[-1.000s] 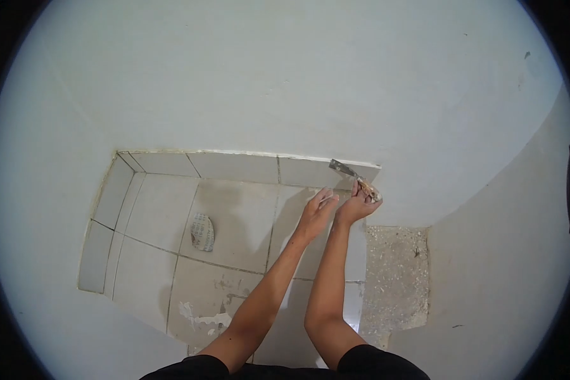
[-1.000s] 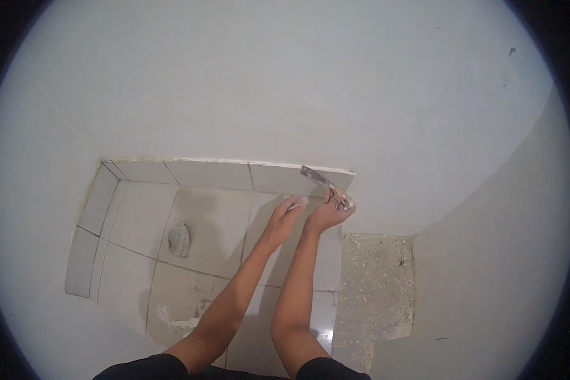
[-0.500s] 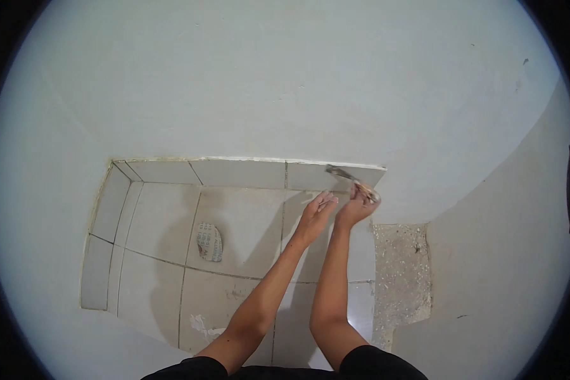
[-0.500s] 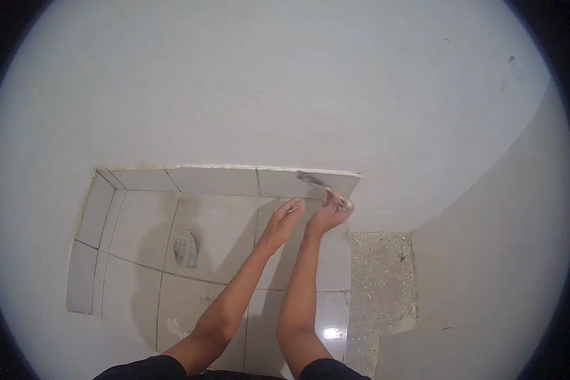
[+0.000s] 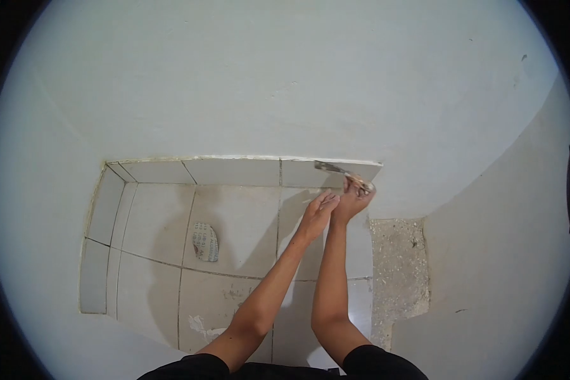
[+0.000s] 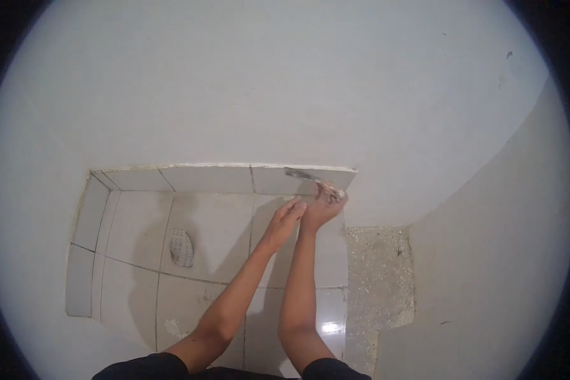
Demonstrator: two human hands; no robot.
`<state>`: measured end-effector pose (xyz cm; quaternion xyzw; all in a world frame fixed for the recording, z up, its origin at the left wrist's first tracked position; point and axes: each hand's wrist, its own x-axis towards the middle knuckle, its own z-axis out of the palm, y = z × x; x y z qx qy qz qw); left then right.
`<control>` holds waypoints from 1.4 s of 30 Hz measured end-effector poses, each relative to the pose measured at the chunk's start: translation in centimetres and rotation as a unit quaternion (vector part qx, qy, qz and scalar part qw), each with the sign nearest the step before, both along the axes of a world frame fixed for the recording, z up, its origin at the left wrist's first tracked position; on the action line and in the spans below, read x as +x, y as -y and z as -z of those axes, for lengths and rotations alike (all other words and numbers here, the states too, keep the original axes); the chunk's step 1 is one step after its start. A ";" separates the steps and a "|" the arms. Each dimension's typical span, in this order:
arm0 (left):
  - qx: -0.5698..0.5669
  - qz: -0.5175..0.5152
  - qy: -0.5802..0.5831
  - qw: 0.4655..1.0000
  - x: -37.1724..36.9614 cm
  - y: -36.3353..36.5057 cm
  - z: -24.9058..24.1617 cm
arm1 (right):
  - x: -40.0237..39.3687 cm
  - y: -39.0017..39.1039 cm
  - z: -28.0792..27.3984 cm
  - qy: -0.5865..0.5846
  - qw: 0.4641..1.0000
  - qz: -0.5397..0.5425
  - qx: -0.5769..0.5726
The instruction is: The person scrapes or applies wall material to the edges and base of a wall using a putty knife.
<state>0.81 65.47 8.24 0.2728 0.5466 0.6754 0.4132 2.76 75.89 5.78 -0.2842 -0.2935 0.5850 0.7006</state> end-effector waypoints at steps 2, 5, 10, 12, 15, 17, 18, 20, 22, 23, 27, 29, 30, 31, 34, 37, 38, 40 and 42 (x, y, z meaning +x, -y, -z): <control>0.010 -0.005 0.013 1.000 -0.3 -0.3 0.5 | 0.8 -0.9 -0.2 -0.009 0.997 0.047 -0.053; 0.008 -0.015 0.014 1.000 -0.5 -0.1 0.3 | -1.0 0.9 0.0 -0.012 0.999 -0.026 0.039; 0.028 -0.020 0.012 0.999 -1.1 0.3 0.7 | -0.9 -0.7 1.2 0.014 1.000 0.022 0.010; 0.009 -0.017 0.008 1.000 -1.3 0.5 0.5 | -1.2 0.4 0.3 0.024 0.999 -0.001 0.025; 0.022 -0.028 0.026 0.999 -0.6 0.5 0.1 | -1.7 0.5 -0.6 0.005 1.000 -0.009 0.011; 0.022 -0.029 0.022 0.999 -1.1 1.0 -0.1 | -2.3 1.4 -0.7 -0.015 1.000 -0.021 -0.007; 0.014 -0.021 0.013 1.000 -1.6 1.3 -0.2 | -2.4 1.6 -0.8 -0.008 1.000 -0.017 -0.003; 0.013 -0.019 0.013 1.000 -1.9 1.6 0.2 | -1.9 1.3 -0.9 0.012 1.000 -0.010 0.009; 0.025 -0.037 0.023 0.999 -2.5 2.1 0.0 | -2.5 2.1 -0.9 0.019 0.999 -0.021 0.026; 0.021 -0.036 0.021 0.999 -2.8 2.3 -0.3 | -2.9 2.6 -0.8 0.021 0.999 -0.026 0.032; 0.019 -0.038 0.018 0.999 -3.0 3.5 -0.5 | -2.9 2.3 -0.3 0.030 0.999 -0.010 0.016; 0.020 -0.039 0.016 0.999 -3.6 3.7 -0.3 | -3.9 3.2 0.2 0.030 0.999 -0.019 0.031; 0.015 -0.036 0.018 0.999 -3.8 3.8 -0.2 | -3.9 3.0 0.4 0.022 0.999 -0.007 0.027; 0.010 -0.032 0.022 0.999 -3.8 4.0 0.1 | -3.7 2.7 0.7 0.016 1.000 0.006 0.023; 0.019 -0.023 -0.001 1.000 -4.7 4.5 0.4 | -4.1 3.0 1.0 -0.012 1.000 0.014 -0.004; 0.016 -0.021 0.015 1.000 -5.3 4.9 0.5 | -4.5 3.7 0.5 -0.022 1.000 0.007 0.003; 0.014 -0.019 0.015 1.000 -5.3 5.1 0.6 | -4.5 3.6 0.6 -0.019 1.000 0.002 0.016; 0.014 -0.018 0.013 1.000 -5.6 5.4 0.5 | -5.1 4.0 1.1 0.017 0.999 -0.020 0.027; 0.005 -0.009 0.010 1.000 -5.7 5.4 0.3 | -5.2 3.9 1.6 0.042 0.999 -0.015 0.030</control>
